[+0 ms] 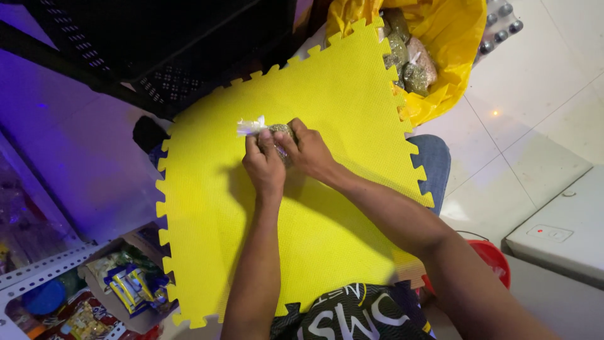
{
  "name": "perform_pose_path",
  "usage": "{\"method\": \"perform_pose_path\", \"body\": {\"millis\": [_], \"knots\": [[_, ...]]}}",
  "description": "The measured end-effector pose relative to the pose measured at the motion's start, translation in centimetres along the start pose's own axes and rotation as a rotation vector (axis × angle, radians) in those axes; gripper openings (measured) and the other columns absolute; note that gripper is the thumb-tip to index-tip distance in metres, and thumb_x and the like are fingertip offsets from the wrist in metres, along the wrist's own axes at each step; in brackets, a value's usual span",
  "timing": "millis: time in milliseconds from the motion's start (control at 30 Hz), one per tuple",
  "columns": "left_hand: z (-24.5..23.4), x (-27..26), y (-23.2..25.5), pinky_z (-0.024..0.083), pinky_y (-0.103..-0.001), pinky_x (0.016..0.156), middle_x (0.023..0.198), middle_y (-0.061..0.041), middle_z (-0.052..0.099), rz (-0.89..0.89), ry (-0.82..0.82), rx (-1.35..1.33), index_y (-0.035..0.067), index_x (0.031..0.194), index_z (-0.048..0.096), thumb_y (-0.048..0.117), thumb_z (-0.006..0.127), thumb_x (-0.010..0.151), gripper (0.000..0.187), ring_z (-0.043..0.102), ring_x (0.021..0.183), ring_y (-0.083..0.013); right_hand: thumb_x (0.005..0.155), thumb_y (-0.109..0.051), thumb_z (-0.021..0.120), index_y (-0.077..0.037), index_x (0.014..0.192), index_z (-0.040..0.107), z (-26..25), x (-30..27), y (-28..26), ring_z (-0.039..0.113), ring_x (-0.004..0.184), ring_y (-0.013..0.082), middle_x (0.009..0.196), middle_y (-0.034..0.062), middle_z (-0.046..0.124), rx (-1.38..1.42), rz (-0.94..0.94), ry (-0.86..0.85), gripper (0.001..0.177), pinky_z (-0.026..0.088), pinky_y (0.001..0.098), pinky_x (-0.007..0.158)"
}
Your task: Stocking a display shelf with various items including packaged snacks, boxed goods, a wall clock, and bags of grains.
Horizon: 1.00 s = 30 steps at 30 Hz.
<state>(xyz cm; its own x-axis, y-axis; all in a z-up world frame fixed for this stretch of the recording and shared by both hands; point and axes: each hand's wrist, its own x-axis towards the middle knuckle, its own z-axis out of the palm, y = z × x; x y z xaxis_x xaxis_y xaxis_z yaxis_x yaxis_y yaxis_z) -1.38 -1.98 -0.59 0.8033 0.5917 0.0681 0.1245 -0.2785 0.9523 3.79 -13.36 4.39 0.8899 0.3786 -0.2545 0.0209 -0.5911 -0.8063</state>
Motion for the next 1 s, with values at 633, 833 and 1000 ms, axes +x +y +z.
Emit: {"method": "perform_pose_path", "body": {"millis": [633,833,1000], "knots": [[-0.3,-0.4,1.8,0.058,-0.035,0.08,0.1,-0.008,0.075,-0.217,-0.155,-0.173,0.002,0.117,0.065,0.049,0.067,0.097,0.05,0.072,0.091,-0.0183,0.109,-0.043,0.046,-0.004,0.103,0.061,-0.4,1.5,2.6,0.059,0.069,0.0161,0.079,0.0119,0.063,0.205,-0.049,0.036,0.043,0.052,0.0362,0.062],[0.1,-0.5,1.7,0.059,-0.04,0.075,0.098,-0.015,0.075,-0.006,-0.057,-0.091,0.001,0.12,0.06,0.047,0.053,0.107,0.048,0.076,0.089,-0.0269,0.108,-0.045,0.05,-0.004,0.106,0.063,-0.3,1.5,2.2,0.063,0.075,0.0138,0.085,0.0076,0.068,0.217,-0.169,0.107,0.044,0.053,0.0324,0.069],[0.7,-0.7,1.4,0.055,-0.044,0.068,0.089,-0.017,0.073,0.008,-0.044,-0.052,0.003,0.11,0.058,0.042,0.046,0.109,0.04,0.075,0.082,-0.0338,0.107,-0.043,0.052,-0.005,0.107,0.064,-0.1,1.5,2.0,0.06,0.074,0.0131,0.085,0.0055,0.067,0.254,-0.019,0.021,0.04,0.052,0.0321,0.067]]}}
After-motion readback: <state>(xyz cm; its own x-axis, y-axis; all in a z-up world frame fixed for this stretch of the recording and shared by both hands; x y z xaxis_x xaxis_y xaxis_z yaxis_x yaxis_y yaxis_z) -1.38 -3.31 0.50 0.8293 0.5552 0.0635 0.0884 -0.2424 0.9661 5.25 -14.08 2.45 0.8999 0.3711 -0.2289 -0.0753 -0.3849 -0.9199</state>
